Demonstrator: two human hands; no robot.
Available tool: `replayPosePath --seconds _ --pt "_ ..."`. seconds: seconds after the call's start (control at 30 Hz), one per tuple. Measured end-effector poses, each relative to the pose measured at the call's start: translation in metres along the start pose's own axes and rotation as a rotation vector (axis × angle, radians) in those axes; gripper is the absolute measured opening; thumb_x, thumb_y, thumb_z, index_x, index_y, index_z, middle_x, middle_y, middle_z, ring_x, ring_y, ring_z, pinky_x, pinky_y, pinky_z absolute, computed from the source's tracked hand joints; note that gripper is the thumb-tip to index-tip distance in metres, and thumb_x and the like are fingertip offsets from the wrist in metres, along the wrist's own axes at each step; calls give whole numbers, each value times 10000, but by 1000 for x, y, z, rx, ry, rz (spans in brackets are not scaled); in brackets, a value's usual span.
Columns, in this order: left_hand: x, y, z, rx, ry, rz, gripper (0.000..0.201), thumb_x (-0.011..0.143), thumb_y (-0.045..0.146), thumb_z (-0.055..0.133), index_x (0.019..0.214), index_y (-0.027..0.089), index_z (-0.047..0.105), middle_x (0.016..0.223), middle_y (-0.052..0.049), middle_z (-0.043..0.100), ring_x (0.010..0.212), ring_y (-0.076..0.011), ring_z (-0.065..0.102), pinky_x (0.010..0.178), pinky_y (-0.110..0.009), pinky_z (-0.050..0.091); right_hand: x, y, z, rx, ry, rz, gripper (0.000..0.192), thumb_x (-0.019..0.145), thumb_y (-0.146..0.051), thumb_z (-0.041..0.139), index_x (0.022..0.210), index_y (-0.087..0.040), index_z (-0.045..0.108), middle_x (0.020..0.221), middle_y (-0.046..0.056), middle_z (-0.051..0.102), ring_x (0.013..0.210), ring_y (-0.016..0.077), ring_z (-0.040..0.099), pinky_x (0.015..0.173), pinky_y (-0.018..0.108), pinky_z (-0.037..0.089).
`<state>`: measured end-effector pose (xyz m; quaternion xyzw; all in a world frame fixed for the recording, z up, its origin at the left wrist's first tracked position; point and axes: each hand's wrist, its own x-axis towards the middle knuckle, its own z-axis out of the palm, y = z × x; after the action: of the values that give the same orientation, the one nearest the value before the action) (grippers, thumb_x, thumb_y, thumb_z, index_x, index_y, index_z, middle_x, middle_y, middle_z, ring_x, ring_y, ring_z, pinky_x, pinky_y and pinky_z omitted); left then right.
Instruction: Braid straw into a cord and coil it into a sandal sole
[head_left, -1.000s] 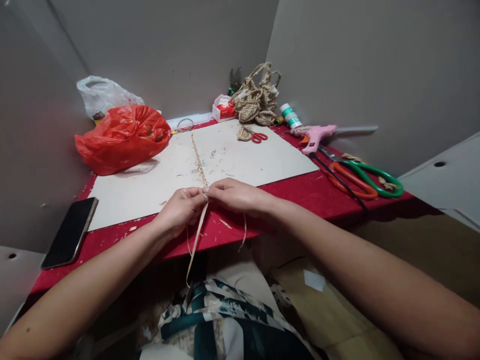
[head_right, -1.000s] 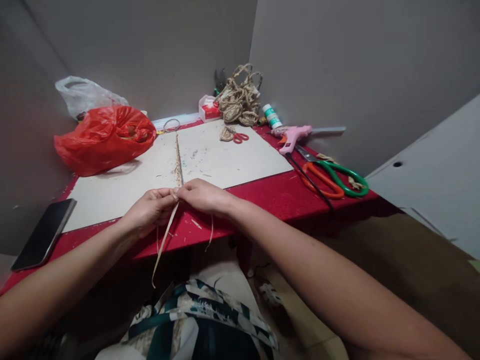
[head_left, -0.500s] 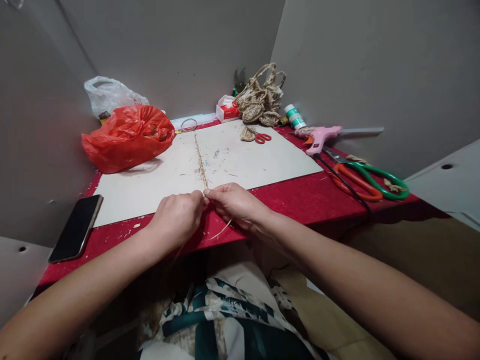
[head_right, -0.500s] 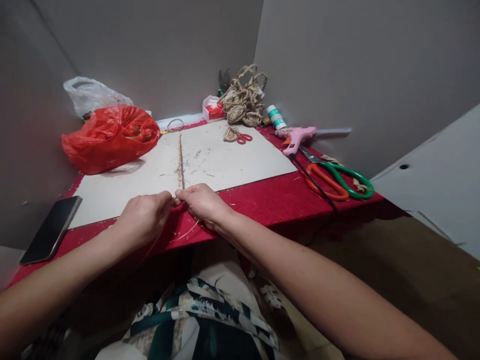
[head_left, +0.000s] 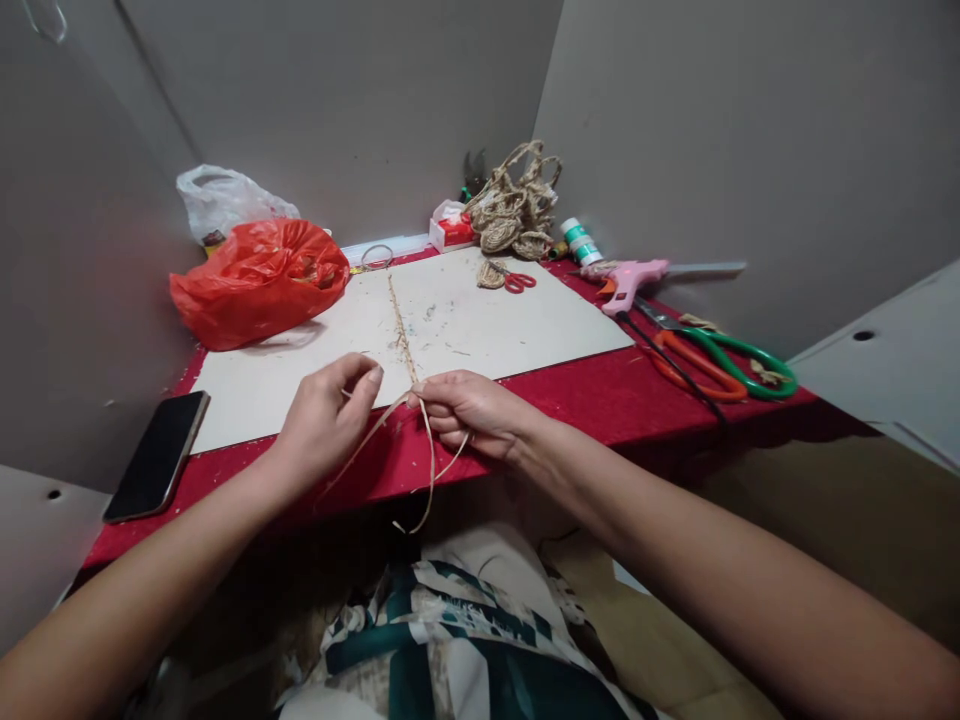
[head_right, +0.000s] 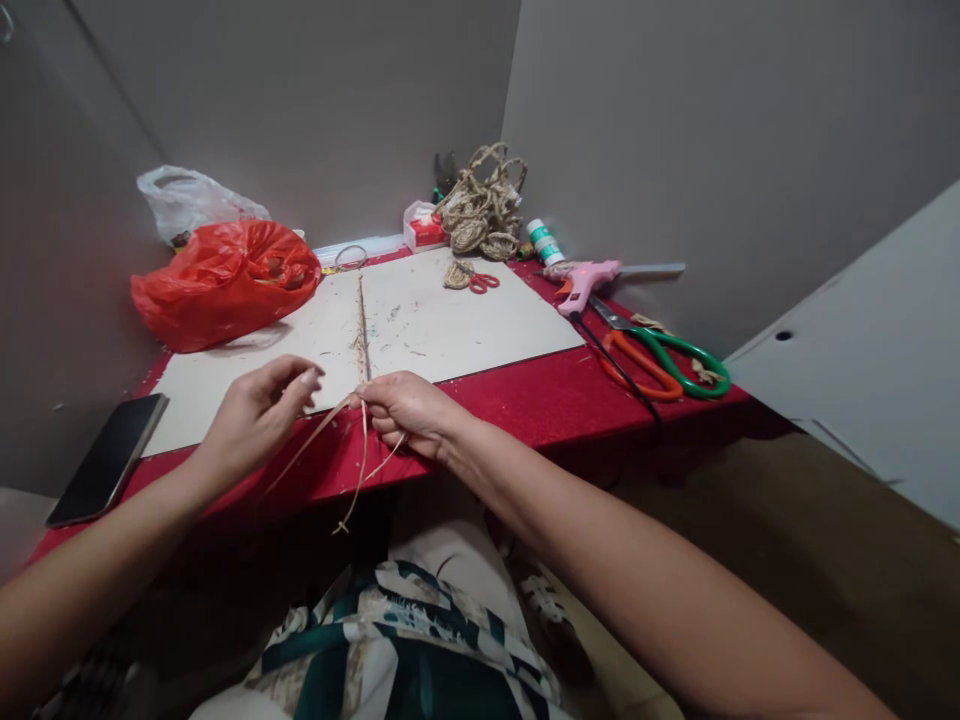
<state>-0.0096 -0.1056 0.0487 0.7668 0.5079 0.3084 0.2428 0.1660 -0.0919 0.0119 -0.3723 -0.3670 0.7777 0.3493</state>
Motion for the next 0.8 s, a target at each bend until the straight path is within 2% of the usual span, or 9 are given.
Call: replayPosePath --seconds 0.03,0.1,0.2,0.27,0.37,0.43,0.5,0.63,0.8 --pt "8 -3 2 -116 -32 -63 203 847 337 506 861 156 597 767 -34 625 688 -145 547 652 -244 404 1 0 -1 -4 -13 -1 174 832 -141 526 659 -132 543 396 -130 233 348 17 100 324 128 91" --pt "22 -7 9 -365 -237 -190 169 835 294 501 792 148 575 694 -22 602 594 -116 521 589 -226 398 2 1 -2 -27 -36 -5 176 830 -179 554 660 -138 535 400 -131 238 353 16 100 328 127 95" --pt "32 -12 23 -514 -408 -330 265 866 299 444 655 160 525 484 52 417 395 -64 310 439 -193 267 3 0 -4 -106 -41 -8 189 842 -229 552 673 -147 534 394 -130 242 351 25 104 333 137 108" --pt "33 -14 27 -489 -413 -313 289 871 304 450 636 160 536 438 74 337 376 -55 215 409 -192 187 2 -1 -6 -197 -28 -6 183 858 -228 519 691 -155 540 389 -128 241 348 38 117 341 154 120" --pt "32 -16 27 -411 -398 -225 267 866 280 482 671 145 605 483 40 443 412 -56 277 421 -188 202 -1 -5 -10 -453 21 -59 198 877 -214 476 701 -164 549 396 -109 282 352 57 177 370 183 171" --pt "32 -18 26 -404 -415 -220 251 861 260 494 687 140 629 524 19 495 427 -54 308 426 -187 217 -2 -6 -11 -712 63 -172 223 886 -209 460 695 -160 565 465 -60 422 408 73 320 439 196 275" --pt "33 -19 26 -461 -442 -275 235 855 258 507 679 145 615 488 40 445 399 -48 267 407 -191 188 -3 -7 -10 -1004 121 -288 240 888 -199 446 698 -154 586 611 8 567 548 103 468 556 217 351" --pt "33 -21 30 -627 -481 -417 216 849 279 516 668 169 556 428 97 268 348 -41 160 376 -200 103 -6 -4 -4 -1472 268 -339 248 902 -226 420 816 -163 644 804 92 673 707 170 559 611 262 330" --pt "32 -18 34 -613 -413 -465 203 814 192 509 614 162 530 407 94 277 330 -31 165 363 -203 99 -15 -7 0 -1662 327 -285 317 942 -323 372 918 -185 657 843 115 698 709 196 591 576 277 284"
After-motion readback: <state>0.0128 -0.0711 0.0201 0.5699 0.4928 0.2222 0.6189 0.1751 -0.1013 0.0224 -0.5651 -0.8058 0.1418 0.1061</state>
